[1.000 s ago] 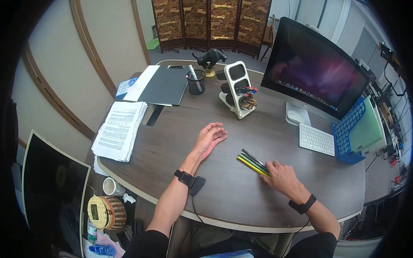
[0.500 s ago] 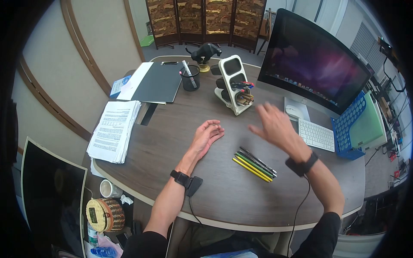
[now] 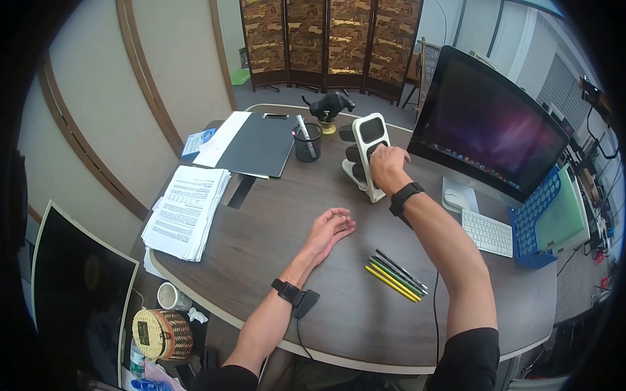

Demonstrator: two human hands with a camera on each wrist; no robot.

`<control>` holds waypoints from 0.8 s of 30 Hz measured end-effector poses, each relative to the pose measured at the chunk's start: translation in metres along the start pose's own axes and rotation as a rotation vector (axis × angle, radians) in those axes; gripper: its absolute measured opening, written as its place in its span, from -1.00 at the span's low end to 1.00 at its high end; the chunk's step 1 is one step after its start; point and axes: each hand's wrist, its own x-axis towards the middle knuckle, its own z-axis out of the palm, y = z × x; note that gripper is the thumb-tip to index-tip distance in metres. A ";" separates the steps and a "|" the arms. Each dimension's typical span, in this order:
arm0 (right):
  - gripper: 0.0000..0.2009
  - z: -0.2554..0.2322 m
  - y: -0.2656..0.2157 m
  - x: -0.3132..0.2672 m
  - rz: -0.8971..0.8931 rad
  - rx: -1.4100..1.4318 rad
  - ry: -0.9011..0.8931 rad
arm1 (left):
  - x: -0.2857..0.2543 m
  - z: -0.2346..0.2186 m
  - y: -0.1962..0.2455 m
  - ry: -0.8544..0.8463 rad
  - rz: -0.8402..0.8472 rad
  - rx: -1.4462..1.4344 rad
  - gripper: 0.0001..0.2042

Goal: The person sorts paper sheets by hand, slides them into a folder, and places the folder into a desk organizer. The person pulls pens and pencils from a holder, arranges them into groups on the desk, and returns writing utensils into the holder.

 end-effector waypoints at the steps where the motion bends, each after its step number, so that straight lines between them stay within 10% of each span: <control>1: -0.56 0.004 -0.001 0.007 0.045 0.000 -0.017 | 0.001 0.000 0.000 -0.005 0.001 0.001 -0.79; 12: -0.67 0.044 0.015 0.027 0.122 0.118 0.117 | 0.000 -0.001 0.001 -0.004 -0.011 0.018 -0.78; 24: -0.84 0.099 0.145 -0.165 -0.166 0.445 0.320 | 0.004 -0.004 -0.006 -0.013 0.012 0.031 -0.80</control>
